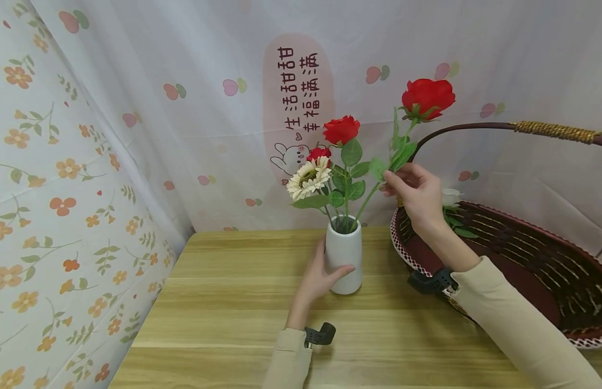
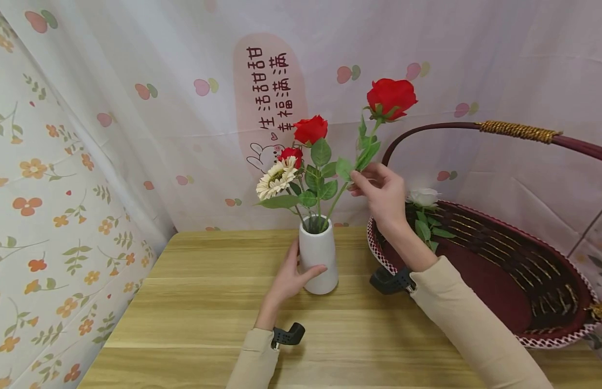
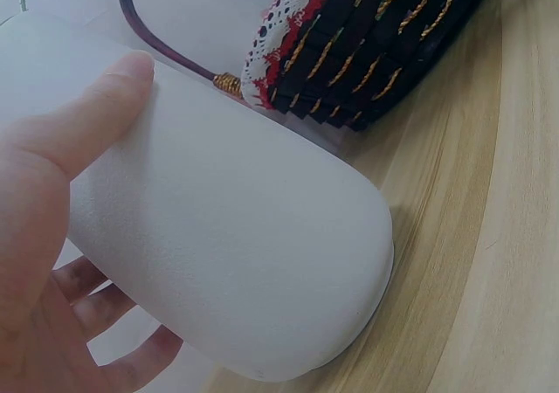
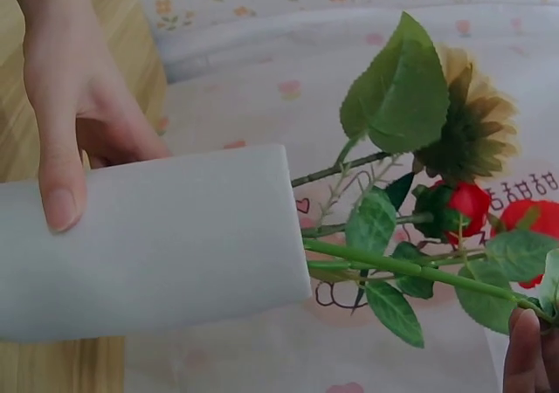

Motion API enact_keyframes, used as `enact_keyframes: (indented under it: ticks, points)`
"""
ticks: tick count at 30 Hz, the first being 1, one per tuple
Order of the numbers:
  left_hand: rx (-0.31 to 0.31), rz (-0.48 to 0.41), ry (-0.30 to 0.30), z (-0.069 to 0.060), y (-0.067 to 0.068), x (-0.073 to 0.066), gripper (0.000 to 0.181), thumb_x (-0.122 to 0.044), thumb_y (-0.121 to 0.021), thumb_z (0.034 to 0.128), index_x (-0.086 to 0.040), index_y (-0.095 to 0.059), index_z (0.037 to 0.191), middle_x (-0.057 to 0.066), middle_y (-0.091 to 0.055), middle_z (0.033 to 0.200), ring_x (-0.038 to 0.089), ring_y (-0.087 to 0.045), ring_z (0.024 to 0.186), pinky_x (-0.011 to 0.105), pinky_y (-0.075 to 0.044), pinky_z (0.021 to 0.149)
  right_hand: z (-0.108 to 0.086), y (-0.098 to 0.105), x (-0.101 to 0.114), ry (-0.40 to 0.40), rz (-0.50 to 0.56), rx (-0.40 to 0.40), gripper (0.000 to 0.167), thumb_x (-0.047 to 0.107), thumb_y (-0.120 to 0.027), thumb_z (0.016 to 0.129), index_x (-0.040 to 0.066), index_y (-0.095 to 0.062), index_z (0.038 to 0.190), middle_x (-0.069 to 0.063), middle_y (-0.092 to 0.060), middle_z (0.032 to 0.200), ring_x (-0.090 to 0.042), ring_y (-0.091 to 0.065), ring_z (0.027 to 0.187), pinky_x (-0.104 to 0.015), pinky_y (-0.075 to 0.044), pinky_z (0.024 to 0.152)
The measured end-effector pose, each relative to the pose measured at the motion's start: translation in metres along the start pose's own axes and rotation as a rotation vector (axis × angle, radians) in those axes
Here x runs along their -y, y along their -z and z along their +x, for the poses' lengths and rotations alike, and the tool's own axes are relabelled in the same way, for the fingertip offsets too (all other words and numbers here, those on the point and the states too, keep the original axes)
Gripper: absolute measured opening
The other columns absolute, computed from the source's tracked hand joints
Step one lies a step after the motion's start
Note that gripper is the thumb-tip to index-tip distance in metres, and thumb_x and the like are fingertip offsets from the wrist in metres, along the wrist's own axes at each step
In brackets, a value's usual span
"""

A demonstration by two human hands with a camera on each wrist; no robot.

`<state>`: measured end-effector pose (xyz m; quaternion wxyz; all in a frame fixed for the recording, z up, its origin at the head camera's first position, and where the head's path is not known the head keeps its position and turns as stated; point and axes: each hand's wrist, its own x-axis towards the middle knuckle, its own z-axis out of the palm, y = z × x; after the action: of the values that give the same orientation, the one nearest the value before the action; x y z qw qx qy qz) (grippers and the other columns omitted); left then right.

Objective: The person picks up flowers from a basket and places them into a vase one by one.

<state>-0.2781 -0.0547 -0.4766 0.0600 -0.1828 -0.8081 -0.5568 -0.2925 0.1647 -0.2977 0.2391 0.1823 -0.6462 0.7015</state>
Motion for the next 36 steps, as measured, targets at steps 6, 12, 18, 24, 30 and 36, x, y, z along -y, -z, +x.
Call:
enact_keyframes:
  ticks: [6, 12, 18, 24, 30, 36]
  points:
    - [0.001, 0.002, 0.005, 0.0, -0.001, 0.0, 0.098, -0.039, -0.081, 0.0862, -0.015, -0.022, 0.16, 0.011, -0.04, 0.154, 0.028, -0.044, 0.136, 0.052, -0.037, 0.11, -0.005, -0.004, -0.005, -0.014, -0.021, 0.018, 0.019, 0.009, -0.072, 0.095, -0.005, -0.068, 0.107, -0.004, -0.07, 0.082, -0.013, -0.069, 0.068, -0.023, -0.058, 0.069]
    - [0.002, 0.0, 0.007, 0.0, 0.0, -0.001, 0.098, -0.039, -0.081, 0.0863, -0.014, -0.021, 0.16, 0.011, -0.04, 0.153, 0.029, -0.044, 0.136, 0.052, -0.037, 0.11, -0.009, -0.006, -0.01, -0.021, -0.097, 0.018, 0.021, 0.012, -0.071, 0.096, -0.005, -0.067, 0.107, -0.005, -0.07, 0.086, -0.012, -0.068, 0.07, -0.023, -0.058, 0.071]
    - [0.001, 0.0, 0.011, 0.0, 0.0, -0.001, 0.099, -0.038, -0.082, 0.0857, -0.013, -0.022, 0.16, 0.011, -0.041, 0.153, 0.029, -0.043, 0.136, 0.052, -0.037, 0.11, -0.012, -0.01, -0.016, -0.035, -0.149, 0.011, 0.02, 0.014, -0.071, 0.096, -0.004, -0.067, 0.102, -0.003, -0.071, 0.085, -0.011, -0.068, 0.069, -0.023, -0.058, 0.07]
    - [-0.001, 0.012, 0.008, 0.0, 0.001, -0.001, 0.098, -0.039, -0.082, 0.0853, -0.015, -0.023, 0.16, 0.01, -0.041, 0.153, 0.028, -0.044, 0.136, 0.051, -0.037, 0.111, -0.016, -0.013, -0.022, -0.058, -0.194, 0.011, 0.026, 0.016, -0.071, 0.096, -0.007, -0.066, 0.106, 0.001, -0.07, 0.087, -0.009, -0.068, 0.071, -0.022, -0.057, 0.071]
    - [0.003, 0.028, -0.001, 0.001, 0.0, -0.001, 0.098, -0.041, -0.081, 0.0861, -0.015, -0.022, 0.16, 0.011, -0.042, 0.152, 0.028, -0.046, 0.134, 0.052, -0.039, 0.109, -0.019, -0.015, -0.028, -0.072, -0.226, 0.023, 0.029, 0.018, -0.071, 0.096, -0.008, -0.065, 0.106, -0.004, -0.069, 0.089, -0.01, -0.068, 0.073, -0.021, -0.057, 0.072]
    - [0.003, 0.028, 0.013, 0.001, 0.0, -0.002, 0.096, -0.041, -0.081, 0.0862, -0.015, -0.023, 0.159, 0.01, -0.042, 0.152, 0.027, -0.046, 0.135, 0.051, -0.039, 0.109, -0.024, -0.019, -0.034, -0.113, -0.198, 0.035, 0.025, 0.015, -0.071, 0.096, -0.007, -0.065, 0.107, -0.006, -0.07, 0.089, -0.01, -0.067, 0.072, -0.022, -0.057, 0.073]
